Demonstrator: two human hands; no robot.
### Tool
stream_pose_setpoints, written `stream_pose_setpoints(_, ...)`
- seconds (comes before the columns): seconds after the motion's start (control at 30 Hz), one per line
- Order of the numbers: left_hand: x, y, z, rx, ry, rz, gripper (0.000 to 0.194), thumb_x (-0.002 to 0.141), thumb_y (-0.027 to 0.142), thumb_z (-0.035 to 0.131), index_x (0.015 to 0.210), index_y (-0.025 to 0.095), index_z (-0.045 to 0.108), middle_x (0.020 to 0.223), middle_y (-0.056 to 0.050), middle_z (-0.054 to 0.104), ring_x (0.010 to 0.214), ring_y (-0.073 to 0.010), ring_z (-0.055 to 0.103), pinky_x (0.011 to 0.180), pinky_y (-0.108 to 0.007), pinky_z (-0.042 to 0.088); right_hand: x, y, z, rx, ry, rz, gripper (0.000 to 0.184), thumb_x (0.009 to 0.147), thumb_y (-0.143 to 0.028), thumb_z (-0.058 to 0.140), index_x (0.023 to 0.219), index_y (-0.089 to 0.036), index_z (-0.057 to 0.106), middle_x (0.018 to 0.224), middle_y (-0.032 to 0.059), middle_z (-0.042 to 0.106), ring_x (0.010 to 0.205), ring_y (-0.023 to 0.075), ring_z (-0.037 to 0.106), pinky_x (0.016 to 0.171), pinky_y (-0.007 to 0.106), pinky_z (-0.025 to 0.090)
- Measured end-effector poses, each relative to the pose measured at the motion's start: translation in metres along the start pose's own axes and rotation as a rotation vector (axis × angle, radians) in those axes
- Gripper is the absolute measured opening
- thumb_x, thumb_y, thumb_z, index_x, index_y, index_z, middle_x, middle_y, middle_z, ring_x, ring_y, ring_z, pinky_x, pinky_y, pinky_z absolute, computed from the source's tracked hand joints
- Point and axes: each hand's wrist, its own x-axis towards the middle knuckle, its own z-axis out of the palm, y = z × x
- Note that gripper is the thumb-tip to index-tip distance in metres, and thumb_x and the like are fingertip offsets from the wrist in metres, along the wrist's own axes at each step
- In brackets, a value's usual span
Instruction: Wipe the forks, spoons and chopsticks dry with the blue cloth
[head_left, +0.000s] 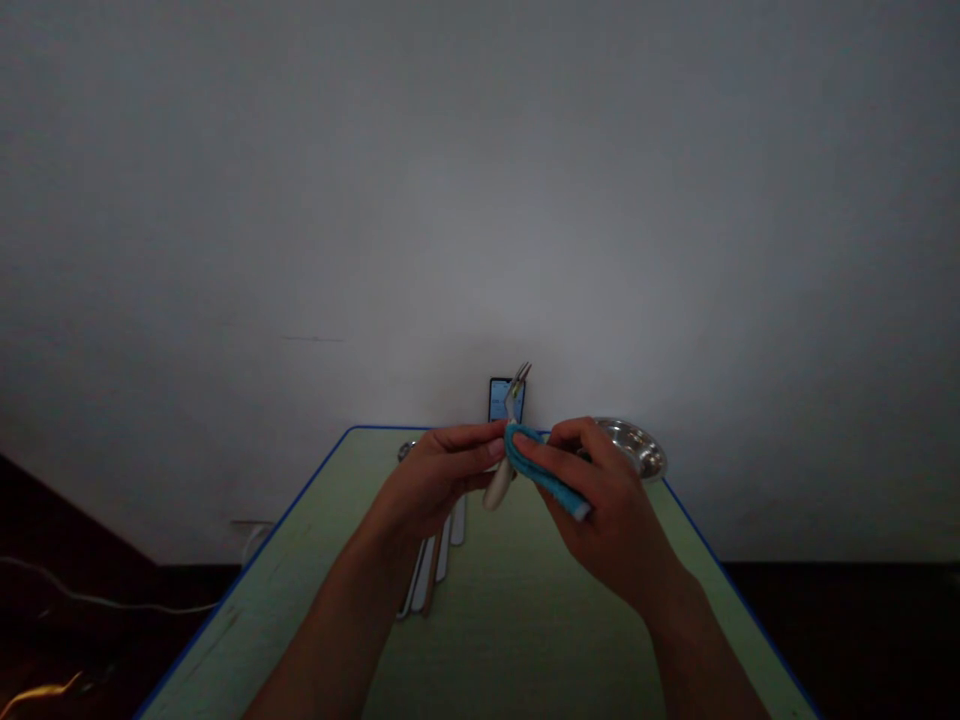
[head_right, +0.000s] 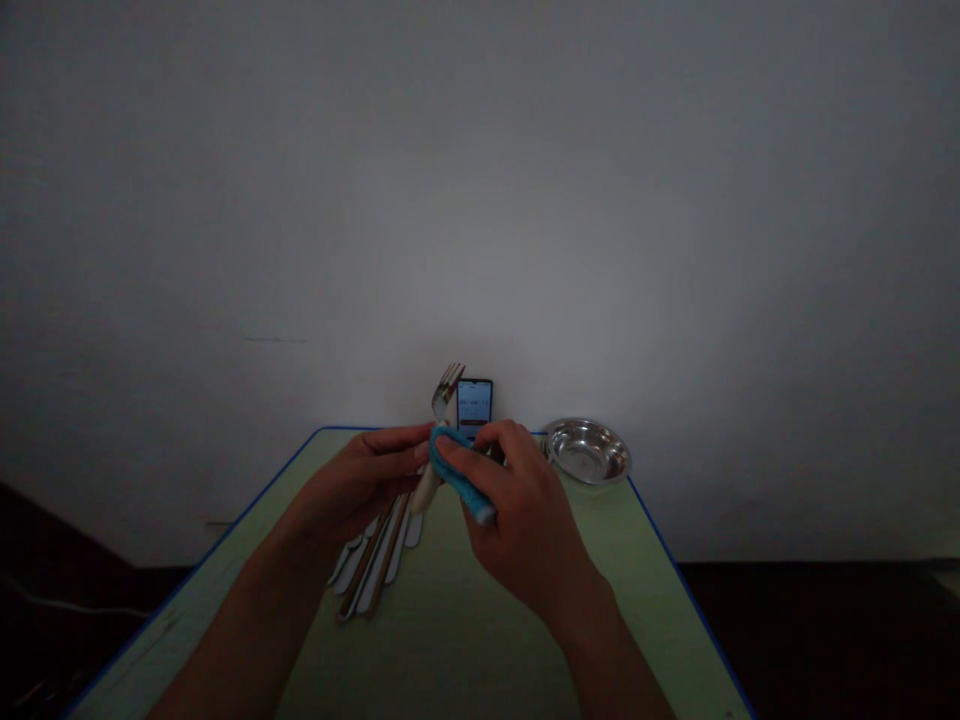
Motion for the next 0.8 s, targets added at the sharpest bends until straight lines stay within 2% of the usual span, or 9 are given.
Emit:
stream_pose_setpoints(0.23, 0.0001, 0.002, 0.0016, -0.03, -0.002, 0.011, 0.023, 0.057, 0.016, 0.08, 0.079, 0.017, 0.075, 0.077, -0.004, 0.073, 0.067, -0.0135, 0.063, 0.063, -0.024, 0.05, 0.0004, -0.001, 0.0001, 0.025, -0.006, -0.005, 0.049, 0.077, -0.004, 0.051, 0.121, -0.026, 0.054, 0.099, 0.0051, 0.046, 0.092, 0.0168, 0.048, 0.078, 0.034, 0.046)
stream_pose_setpoints(0.43, 0.0019, 0.0009, -0.001, -0.034, 0.003, 0.017, 0.024, 0.058, 0.015, 0.08, 0.082, 0.018, 0.074, 0.076, -0.003, 0.073, 0.068, -0.0116, 0.064, 0.063, -0.02, 0.05, 0.0002, -0.0006, -0.0015, 0.032, -0.033, -0.017, 0.051, 0.074, -0.002, 0.053, 0.121, -0.023, 0.054, 0.099, 0.0049, 0.046, 0.094, 0.0159, 0.047, 0.081, 0.032, 0.044)
stream_pose_setpoints(0.8, 0.0024, 0.0002, -0.0005, -0.062, -0.015, 0.038, 0.022, 0.059, 0.014, 0.079, 0.08, 0.017, 0.073, 0.078, -0.003, 0.072, 0.066, -0.0117, 0.064, 0.059, -0.02, 0.05, 0.001, -0.0005, -0.0026, 0.02, -0.048, -0.02, 0.048, 0.077, -0.006, 0.052, 0.12, -0.026, 0.054, 0.098, 0.0048, 0.047, 0.091, 0.0162, 0.048, 0.078, 0.034, 0.046)
